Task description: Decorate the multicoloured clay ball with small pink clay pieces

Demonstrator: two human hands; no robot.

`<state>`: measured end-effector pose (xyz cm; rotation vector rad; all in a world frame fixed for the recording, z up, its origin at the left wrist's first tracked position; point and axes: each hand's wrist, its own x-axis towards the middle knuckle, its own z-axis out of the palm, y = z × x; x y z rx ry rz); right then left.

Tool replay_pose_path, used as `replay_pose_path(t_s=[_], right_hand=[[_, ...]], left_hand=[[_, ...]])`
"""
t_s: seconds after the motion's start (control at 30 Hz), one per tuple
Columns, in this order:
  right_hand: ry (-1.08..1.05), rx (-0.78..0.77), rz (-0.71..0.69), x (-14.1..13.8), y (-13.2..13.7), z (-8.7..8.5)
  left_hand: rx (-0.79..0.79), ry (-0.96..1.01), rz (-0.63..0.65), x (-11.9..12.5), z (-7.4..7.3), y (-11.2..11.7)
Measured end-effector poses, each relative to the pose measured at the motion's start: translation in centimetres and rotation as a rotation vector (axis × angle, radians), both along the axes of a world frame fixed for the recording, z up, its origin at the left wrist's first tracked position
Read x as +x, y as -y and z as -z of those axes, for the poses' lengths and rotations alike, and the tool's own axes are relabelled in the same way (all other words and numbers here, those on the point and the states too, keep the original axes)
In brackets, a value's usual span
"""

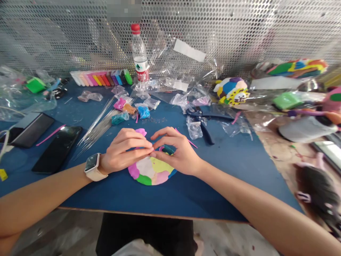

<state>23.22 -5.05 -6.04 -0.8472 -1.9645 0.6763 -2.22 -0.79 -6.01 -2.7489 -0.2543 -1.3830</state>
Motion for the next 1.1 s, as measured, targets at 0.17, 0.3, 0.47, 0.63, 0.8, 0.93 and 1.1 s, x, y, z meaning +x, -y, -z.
replay_pose_path(t_s=[0.17, 0.3, 0.47, 0.63, 0.8, 0.93, 1.1], right_hand=[[0.024, 0.0, -0.028, -0.03, 0.01, -0.04], [0.009, 0.01, -0.038, -0.05, 0.02, -0.02], [-0.001, -0.021, -0.037, -0.08, -0.07, 0.0], [-0.018, -0.038, -0.033, -0.12, -0.09, -0.1], [-0.03, -0.058, -0.032, -0.14, -0.12, -0.1], [-0.035, -0.059, -0.01, -0.13, -0.12, -0.18], [-0.037, -0.061, -0.021, -0.13, -0.12, -0.19]], left_hand=[[-0.043, 0.003, 0.029, 0.05, -0.07, 0.15], [-0.014, 0.028, 0.011, 0.15, -0.04, 0.14], [-0.052, 0.035, 0.014, 0.15, 0.02, 0.08], [-0.003, 0.04, -0.011, 0.09, -0.14, 0.02], [-0.035, 0.04, -0.015, 0.08, -0.18, 0.05], [-0.011, 0.037, -0.025, 0.09, -0.16, 0.05], [-0.034, 0.039, -0.016, 0.12, -0.13, 0.06]])
